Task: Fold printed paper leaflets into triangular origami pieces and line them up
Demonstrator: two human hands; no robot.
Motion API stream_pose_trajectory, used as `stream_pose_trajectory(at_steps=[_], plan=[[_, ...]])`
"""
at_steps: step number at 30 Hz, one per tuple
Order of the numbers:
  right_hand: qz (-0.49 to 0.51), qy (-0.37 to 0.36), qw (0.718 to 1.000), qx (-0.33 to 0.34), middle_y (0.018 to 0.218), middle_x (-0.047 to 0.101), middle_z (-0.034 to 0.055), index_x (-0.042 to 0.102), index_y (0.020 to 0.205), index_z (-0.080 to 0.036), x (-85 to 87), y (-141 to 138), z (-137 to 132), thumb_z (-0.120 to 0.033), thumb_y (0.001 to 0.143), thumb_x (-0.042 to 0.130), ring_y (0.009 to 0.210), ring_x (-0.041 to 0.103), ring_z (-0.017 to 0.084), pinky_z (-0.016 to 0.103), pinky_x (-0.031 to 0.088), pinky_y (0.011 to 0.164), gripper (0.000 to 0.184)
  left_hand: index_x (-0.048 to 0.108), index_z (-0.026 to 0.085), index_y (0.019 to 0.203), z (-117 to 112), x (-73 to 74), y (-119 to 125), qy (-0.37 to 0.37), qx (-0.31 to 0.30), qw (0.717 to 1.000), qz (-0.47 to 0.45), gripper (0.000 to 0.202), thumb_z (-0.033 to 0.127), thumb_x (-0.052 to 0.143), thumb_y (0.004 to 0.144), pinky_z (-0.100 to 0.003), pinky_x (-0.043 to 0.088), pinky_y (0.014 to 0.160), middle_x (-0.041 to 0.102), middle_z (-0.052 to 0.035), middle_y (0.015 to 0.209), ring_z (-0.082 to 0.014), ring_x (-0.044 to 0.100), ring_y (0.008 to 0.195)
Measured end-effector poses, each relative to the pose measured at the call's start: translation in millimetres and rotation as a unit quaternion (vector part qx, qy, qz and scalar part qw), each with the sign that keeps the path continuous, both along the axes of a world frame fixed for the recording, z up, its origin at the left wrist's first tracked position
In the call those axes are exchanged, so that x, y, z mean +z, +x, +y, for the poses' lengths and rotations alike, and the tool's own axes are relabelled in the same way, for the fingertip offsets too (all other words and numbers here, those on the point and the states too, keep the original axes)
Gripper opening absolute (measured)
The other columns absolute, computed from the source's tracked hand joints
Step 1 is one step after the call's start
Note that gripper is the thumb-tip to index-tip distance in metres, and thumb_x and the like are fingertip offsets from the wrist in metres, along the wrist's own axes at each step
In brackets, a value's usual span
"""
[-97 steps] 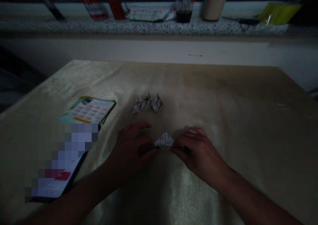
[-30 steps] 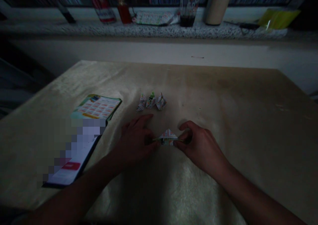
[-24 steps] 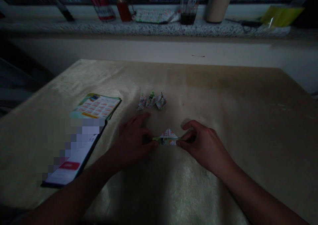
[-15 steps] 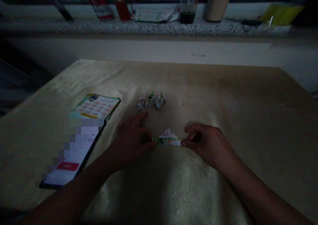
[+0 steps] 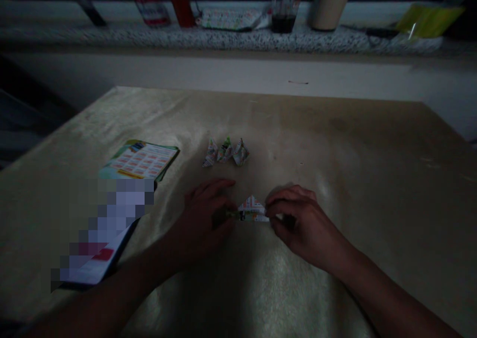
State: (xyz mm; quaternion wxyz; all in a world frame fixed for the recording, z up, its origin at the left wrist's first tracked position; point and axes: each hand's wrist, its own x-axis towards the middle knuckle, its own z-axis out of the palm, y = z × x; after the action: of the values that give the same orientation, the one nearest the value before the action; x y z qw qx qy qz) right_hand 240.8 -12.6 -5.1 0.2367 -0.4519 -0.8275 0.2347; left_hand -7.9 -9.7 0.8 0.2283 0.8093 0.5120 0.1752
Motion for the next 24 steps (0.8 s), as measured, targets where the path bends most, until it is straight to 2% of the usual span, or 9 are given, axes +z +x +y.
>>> stream_pose_trajectory(at_steps=[5, 8, 10, 14, 17, 20, 22, 24], plan=[[0.029, -0.009, 1.0, 0.001, 0.089, 0.075, 0.0022, 0.07, 0.084, -0.024, 0.8, -2.6, -1.2, -0.014, 0.088, 0.066, 0.087, 0.068, 0.021, 0.042, 0.051, 0.086, 0.012, 0.071, 0.021, 0.085, 1.7, -1.7, 2.6, 0.007, -0.015, 0.999, -0.051, 0.011, 0.012, 0.073, 0.08, -0.049, 0.036, 0.105, 0.074, -0.0039, 0.114, -0.0264, 0.061, 0.115], [0.065, -0.037, 0.997, -0.037, 0.079, 0.071, 0.0011, 0.069, 0.08, -0.024, 1.6, -3.9, -4.6, -0.016, 0.088, 0.066, 0.076, 0.067, 0.019, 0.036, 0.052, 0.075, 0.011, 0.072, 0.022, 0.087, 2.3, 0.9, 3.8, -0.005, 0.022, 0.995, -0.092, 0.009, 0.015, 0.075, 0.081, -0.047, 0.042, 0.101, 0.076, -0.0016, 0.094, -0.0241, 0.066, 0.099], [0.115, -0.073, 0.988, -0.077, 0.077, 0.071, 0.001, 0.069, 0.081, -0.023, 3.3, -4.9, -6.9, -0.02, 0.087, 0.067, 0.07, 0.067, 0.018, 0.031, 0.053, 0.064, 0.007, 0.073, 0.023, 0.086, 1.9, 3.3, 3.9, -0.031, 0.061, 0.988, -0.137, 0.009, 0.017, 0.076, 0.08, -0.044, 0.047, 0.096, 0.076, -0.0008, 0.088, -0.0235, 0.068, 0.094], [0.225, -0.119, 0.952, -0.171, 0.074, 0.075, 0.0019, 0.07, 0.081, -0.023, 9.8, -7.2, -9.0, -0.028, 0.082, 0.075, 0.062, 0.069, 0.016, 0.026, 0.054, 0.054, 0.008, 0.071, 0.023, 0.084, 1.1, 7.1, 4.5, -0.114, 0.12, 0.947, -0.274, 0.006, 0.023, 0.075, 0.08, -0.035, 0.056, 0.08, 0.078, -0.0002, 0.086, -0.0211, 0.073, 0.085], [0.295, -0.138, 0.92, -0.219, 0.067, 0.075, 0.0011, 0.068, 0.078, -0.023, 14.1, -7.7, -8.9, -0.031, 0.076, 0.083, 0.056, 0.068, 0.016, 0.025, 0.054, 0.05, 0.018, 0.067, 0.021, 0.083, 2.6, 9.0, 5.7, -0.184, 0.13, 0.907, -0.355, 0.01, 0.025, 0.076, 0.079, -0.03, 0.058, 0.071, 0.079, -0.0008, 0.082, -0.0202, 0.076, 0.079], [0.334, -0.147, 0.9, -0.239, 0.059, 0.072, -0.0014, 0.065, 0.076, -0.024, 15.5, -7.1, -9.4, -0.031, 0.072, 0.087, 0.049, 0.066, 0.014, 0.023, 0.051, 0.044, 0.024, 0.062, 0.022, 0.088, 4.9, 11.1, 6.1, -0.243, 0.122, 0.869, -0.414, 0.016, 0.024, 0.075, 0.078, -0.03, 0.059, 0.069, 0.081, -0.0021, 0.079, -0.0211, 0.078, 0.077], [0.348, -0.14, 0.894, -0.245, 0.056, 0.07, -0.0026, 0.064, 0.074, -0.024, 15.3, -6.9, -10.3, -0.029, 0.071, 0.089, 0.047, 0.065, 0.014, 0.021, 0.05, 0.043, 0.025, 0.057, 0.023, 0.089, 5.6, 12.6, 5.9, -0.256, 0.124, 0.85, -0.443, 0.021, 0.024, 0.075, 0.078, -0.03, 0.06, 0.067, 0.081, -0.0016, 0.077, -0.0212, 0.079, 0.074], [0.359, -0.129, 0.889, -0.252, 0.055, 0.07, -0.0031, 0.063, 0.073, -0.024, 15.4, -7.3, -11.5, -0.026, 0.07, 0.089, 0.047, 0.064, 0.013, 0.02, 0.051, 0.044, 0.026, 0.054, 0.024, 0.084, 5.2, 13.8, 5.9, -0.231, 0.146, 0.845, -0.46, 0.024, 0.023, 0.078, 0.076, -0.028, 0.06, 0.064, 0.079, 0.0007, 0.071, -0.0204, 0.078, 0.07]])
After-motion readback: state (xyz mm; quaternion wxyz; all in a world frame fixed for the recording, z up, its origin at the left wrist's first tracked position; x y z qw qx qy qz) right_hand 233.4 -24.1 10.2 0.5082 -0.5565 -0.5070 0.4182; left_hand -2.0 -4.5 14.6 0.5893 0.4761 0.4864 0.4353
